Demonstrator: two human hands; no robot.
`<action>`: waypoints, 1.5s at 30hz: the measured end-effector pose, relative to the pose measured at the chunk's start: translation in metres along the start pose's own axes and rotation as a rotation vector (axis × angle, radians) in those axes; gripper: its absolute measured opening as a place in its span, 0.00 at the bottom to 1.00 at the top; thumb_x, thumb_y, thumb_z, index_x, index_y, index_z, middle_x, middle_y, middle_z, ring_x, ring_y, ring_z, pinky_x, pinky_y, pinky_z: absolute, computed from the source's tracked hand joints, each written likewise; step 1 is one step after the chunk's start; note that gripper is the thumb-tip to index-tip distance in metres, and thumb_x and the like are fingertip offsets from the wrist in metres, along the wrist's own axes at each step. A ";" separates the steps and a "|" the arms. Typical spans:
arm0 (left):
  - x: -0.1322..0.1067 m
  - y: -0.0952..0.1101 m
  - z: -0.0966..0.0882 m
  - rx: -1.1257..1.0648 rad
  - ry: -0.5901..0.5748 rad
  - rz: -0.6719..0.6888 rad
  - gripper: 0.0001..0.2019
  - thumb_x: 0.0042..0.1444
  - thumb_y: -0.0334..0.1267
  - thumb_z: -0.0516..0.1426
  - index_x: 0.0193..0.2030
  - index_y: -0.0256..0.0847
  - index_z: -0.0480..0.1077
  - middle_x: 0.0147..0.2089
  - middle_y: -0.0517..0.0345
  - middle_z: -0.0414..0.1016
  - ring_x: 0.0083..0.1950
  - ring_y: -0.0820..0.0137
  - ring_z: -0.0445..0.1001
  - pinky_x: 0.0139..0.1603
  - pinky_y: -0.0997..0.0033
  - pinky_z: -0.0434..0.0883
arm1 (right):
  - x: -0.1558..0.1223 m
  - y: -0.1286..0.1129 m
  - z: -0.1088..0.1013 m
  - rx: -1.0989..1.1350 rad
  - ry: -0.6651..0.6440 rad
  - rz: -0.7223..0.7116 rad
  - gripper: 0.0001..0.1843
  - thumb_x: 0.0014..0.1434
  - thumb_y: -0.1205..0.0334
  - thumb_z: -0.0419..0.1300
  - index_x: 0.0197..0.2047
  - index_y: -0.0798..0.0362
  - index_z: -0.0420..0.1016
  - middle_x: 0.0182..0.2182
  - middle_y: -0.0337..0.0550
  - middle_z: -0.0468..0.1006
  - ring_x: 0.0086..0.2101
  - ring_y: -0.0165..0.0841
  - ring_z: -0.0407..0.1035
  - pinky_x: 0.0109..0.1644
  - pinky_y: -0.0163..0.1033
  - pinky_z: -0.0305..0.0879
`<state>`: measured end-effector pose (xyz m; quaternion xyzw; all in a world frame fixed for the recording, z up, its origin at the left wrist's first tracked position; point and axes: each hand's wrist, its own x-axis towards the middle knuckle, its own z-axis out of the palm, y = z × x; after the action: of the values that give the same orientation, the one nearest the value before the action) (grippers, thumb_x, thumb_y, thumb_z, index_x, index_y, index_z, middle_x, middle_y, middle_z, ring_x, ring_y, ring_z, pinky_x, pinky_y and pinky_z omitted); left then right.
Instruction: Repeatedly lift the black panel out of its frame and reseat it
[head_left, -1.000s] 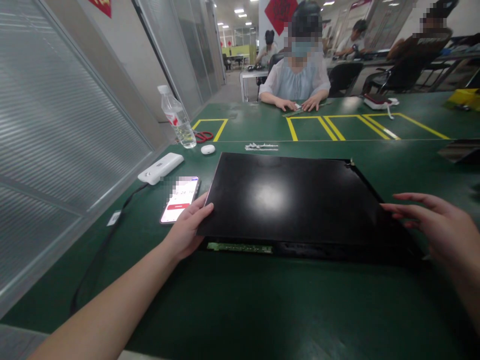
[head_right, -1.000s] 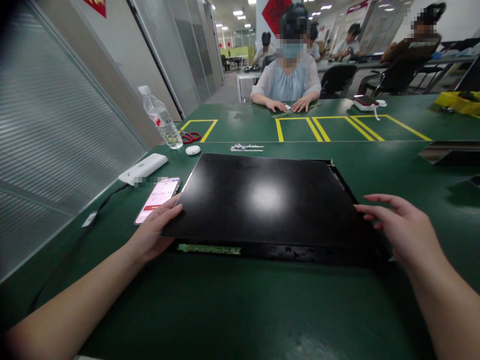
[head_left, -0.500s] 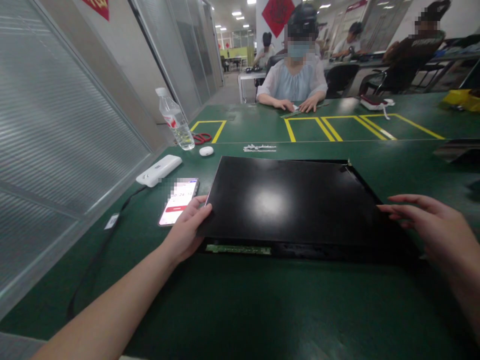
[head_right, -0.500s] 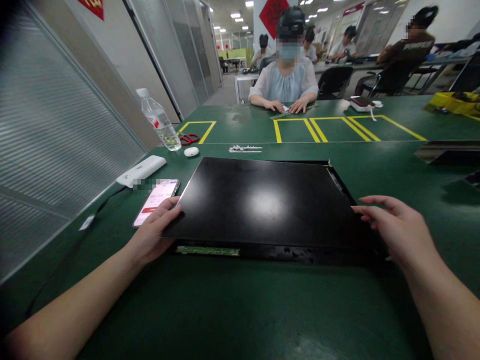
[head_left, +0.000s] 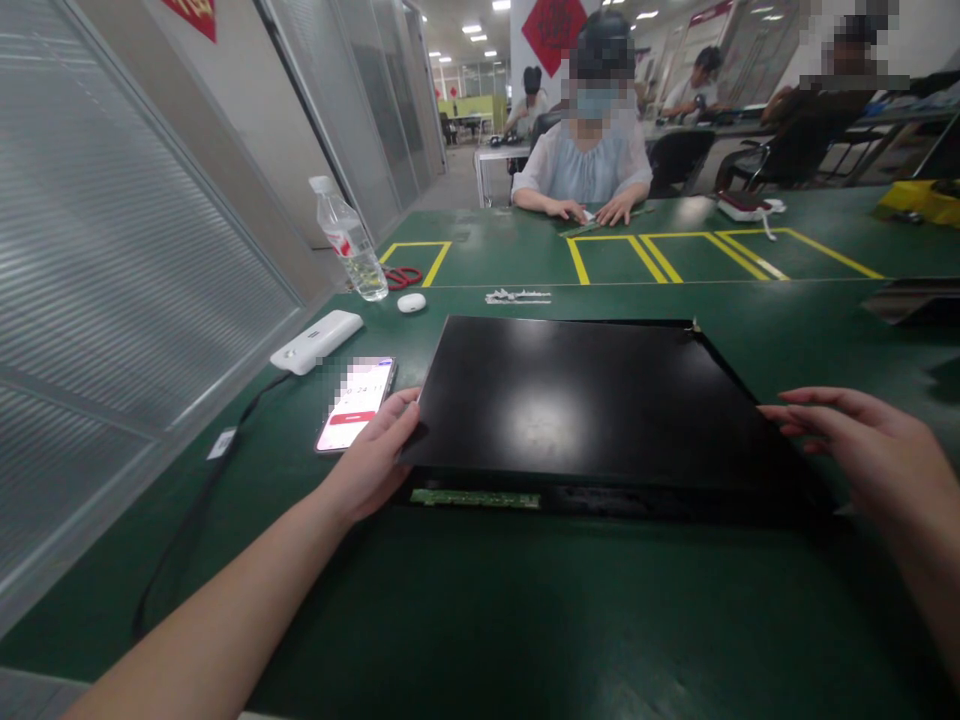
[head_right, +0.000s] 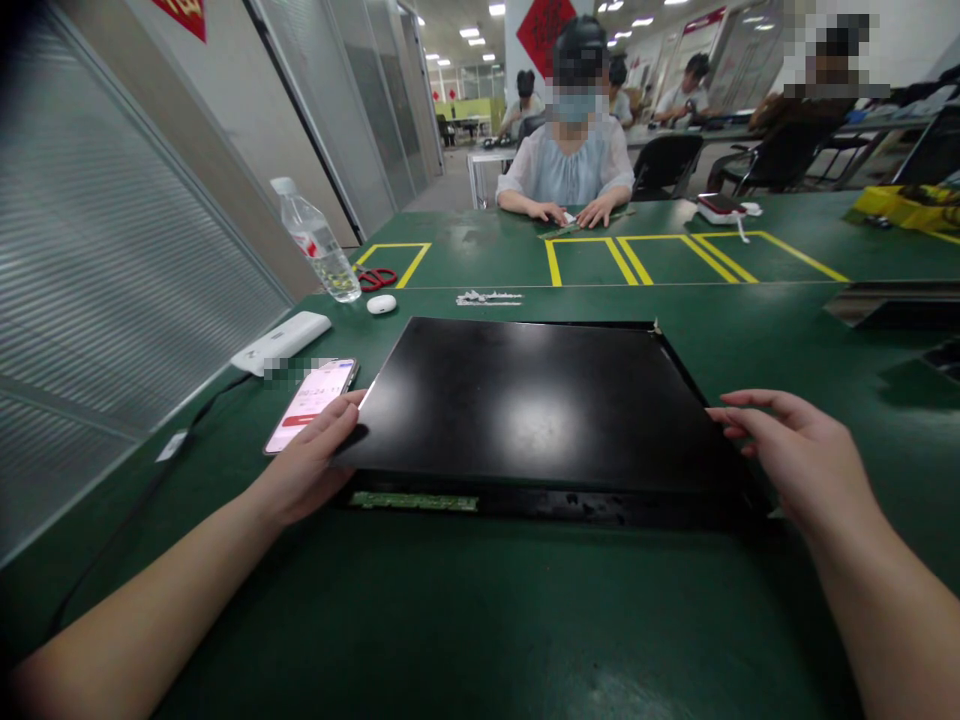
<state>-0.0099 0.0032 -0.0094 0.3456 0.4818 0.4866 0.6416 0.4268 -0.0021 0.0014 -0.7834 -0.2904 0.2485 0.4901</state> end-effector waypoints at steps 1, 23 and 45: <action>0.000 0.000 0.000 -0.001 -0.006 0.004 0.14 0.55 0.41 0.72 0.46 0.45 0.78 0.42 0.58 0.84 0.32 0.70 0.78 0.31 0.74 0.74 | 0.000 0.000 0.000 0.003 0.000 0.007 0.20 0.29 0.56 0.64 0.31 0.50 0.78 0.29 0.45 0.80 0.33 0.35 0.70 0.30 0.37 0.61; 0.004 0.002 -0.005 0.015 -0.035 -0.012 0.28 0.57 0.32 0.66 0.66 0.43 0.74 0.52 0.52 0.85 0.47 0.61 0.84 0.43 0.69 0.80 | 0.018 0.017 -0.008 -0.362 -0.098 -0.092 0.28 0.31 0.40 0.63 0.34 0.47 0.81 0.27 0.45 0.81 0.36 0.46 0.75 0.42 0.49 0.64; 0.003 -0.002 -0.009 -0.028 -0.078 -0.014 0.30 0.53 0.31 0.71 0.63 0.43 0.73 0.46 0.54 0.87 0.39 0.65 0.85 0.39 0.73 0.80 | 0.022 0.018 -0.010 -0.461 -0.114 -0.176 0.25 0.34 0.39 0.60 0.32 0.46 0.82 0.30 0.46 0.84 0.33 0.47 0.78 0.40 0.50 0.67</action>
<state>-0.0177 0.0056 -0.0144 0.3518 0.4522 0.4749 0.6680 0.4533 0.0010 -0.0136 -0.8309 -0.4336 0.1759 0.3012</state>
